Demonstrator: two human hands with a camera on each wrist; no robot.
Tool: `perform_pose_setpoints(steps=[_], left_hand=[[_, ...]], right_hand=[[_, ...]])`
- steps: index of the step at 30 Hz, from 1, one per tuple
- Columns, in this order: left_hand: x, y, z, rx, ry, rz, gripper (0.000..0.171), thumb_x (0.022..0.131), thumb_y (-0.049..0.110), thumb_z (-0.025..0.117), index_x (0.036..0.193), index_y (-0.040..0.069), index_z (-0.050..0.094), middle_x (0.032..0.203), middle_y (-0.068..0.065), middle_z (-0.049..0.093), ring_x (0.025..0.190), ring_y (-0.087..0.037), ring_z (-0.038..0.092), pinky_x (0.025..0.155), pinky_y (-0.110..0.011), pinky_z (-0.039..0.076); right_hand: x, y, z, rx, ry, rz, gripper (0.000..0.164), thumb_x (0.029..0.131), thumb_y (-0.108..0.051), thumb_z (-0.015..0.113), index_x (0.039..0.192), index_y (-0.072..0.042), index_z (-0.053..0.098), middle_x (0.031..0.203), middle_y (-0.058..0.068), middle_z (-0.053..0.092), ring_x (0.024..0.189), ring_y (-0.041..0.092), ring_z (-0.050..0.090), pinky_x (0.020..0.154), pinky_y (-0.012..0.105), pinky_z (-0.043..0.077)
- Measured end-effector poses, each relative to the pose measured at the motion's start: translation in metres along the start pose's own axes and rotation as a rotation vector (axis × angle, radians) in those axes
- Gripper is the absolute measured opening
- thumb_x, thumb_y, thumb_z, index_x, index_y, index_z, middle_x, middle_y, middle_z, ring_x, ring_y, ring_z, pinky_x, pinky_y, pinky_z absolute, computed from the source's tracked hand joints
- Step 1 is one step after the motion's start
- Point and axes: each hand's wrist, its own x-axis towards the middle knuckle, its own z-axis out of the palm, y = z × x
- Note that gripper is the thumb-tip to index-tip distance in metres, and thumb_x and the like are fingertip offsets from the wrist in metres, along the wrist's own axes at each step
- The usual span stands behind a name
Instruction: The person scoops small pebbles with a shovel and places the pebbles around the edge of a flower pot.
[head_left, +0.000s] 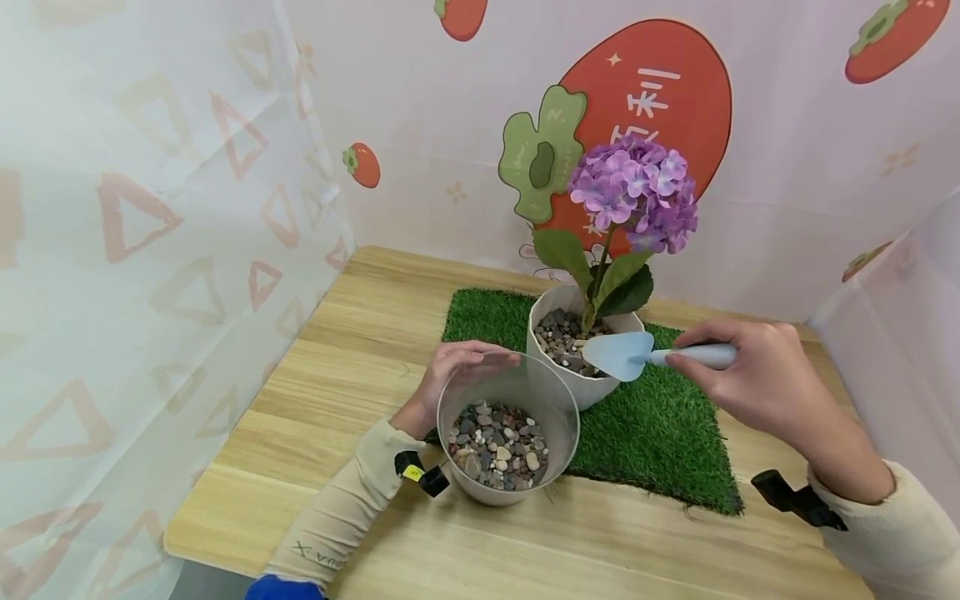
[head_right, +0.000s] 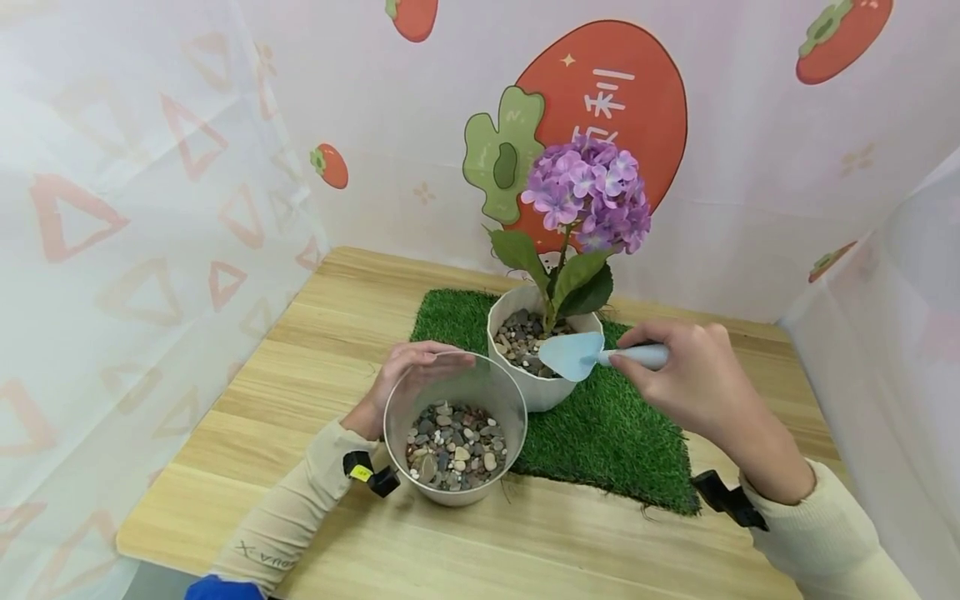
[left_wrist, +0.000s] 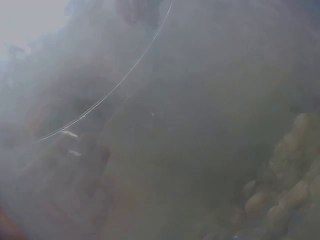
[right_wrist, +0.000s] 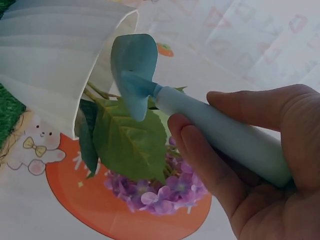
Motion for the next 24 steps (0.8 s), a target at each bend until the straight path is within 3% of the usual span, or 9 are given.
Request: perform_pose_setpoints(steps=[5,10,14,17,19,24], left_hand=[[0.000,0.000,0.000,-0.005,0.000,0.004,0.040,0.098,0.008,0.032,0.118,-0.018,0.056,0.119,-0.023,0.067,0.116,-0.035,0.064,0.109,-0.045,0.045],[-0.001,0.000,0.000,0.008,0.003,-0.001,0.041,0.098,0.007,0.032,0.119,-0.020,0.053,0.119,-0.025,0.066,0.116,-0.035,0.064,0.109,-0.046,0.045],[-0.001,0.000,0.000,0.018,0.011,-0.014,0.040,0.098,0.009,0.033,0.119,-0.016,0.056,0.120,-0.023,0.067,0.117,-0.035,0.064,0.110,-0.046,0.044],[0.000,0.000,0.000,0.023,0.018,-0.019,0.039,0.098,0.010,0.034,0.119,-0.014,0.058,0.119,-0.021,0.068,0.117,-0.034,0.064,0.111,-0.045,0.044],[0.000,0.000,0.000,0.023,0.021,-0.014,0.039,0.098,0.010,0.034,0.118,-0.015,0.057,0.119,-0.022,0.068,0.116,-0.035,0.064,0.111,-0.045,0.044],[0.001,-0.001,0.001,0.006,0.022,-0.009,0.040,0.098,0.008,0.034,0.117,-0.020,0.054,0.119,-0.028,0.065,0.117,-0.039,0.062,0.110,-0.047,0.044]], right_hand=[[0.000,0.001,-0.002,0.006,0.054,-0.146,0.027,0.068,-0.013,0.086,0.091,-0.021,0.075,0.073,-0.005,0.072,0.046,-0.008,0.041,0.040,0.010,0.032],[0.003,-0.003,-0.005,-0.008,0.090,-0.291,0.035,0.062,-0.010,0.087,0.094,-0.020,0.075,0.081,-0.003,0.076,0.057,-0.004,0.057,0.050,0.008,0.046],[0.005,-0.010,-0.008,0.010,0.126,-0.389,0.022,0.076,-0.029,0.081,0.096,-0.019,0.076,0.086,-0.003,0.077,0.069,0.004,0.069,0.067,0.007,0.053],[0.007,-0.017,-0.010,0.029,0.147,-0.455,0.030,0.089,-0.044,0.064,0.097,-0.018,0.076,0.088,-0.003,0.077,0.075,0.005,0.071,0.076,0.004,0.052],[0.009,-0.023,-0.010,0.020,0.161,-0.517,0.038,0.093,-0.048,0.054,0.097,-0.017,0.076,0.089,-0.002,0.077,0.077,0.007,0.073,0.076,0.007,0.054],[0.014,-0.036,-0.007,0.005,0.158,-0.662,0.038,0.098,-0.040,0.049,0.096,-0.013,0.076,0.092,0.000,0.077,0.078,0.017,0.074,0.069,0.023,0.060]])
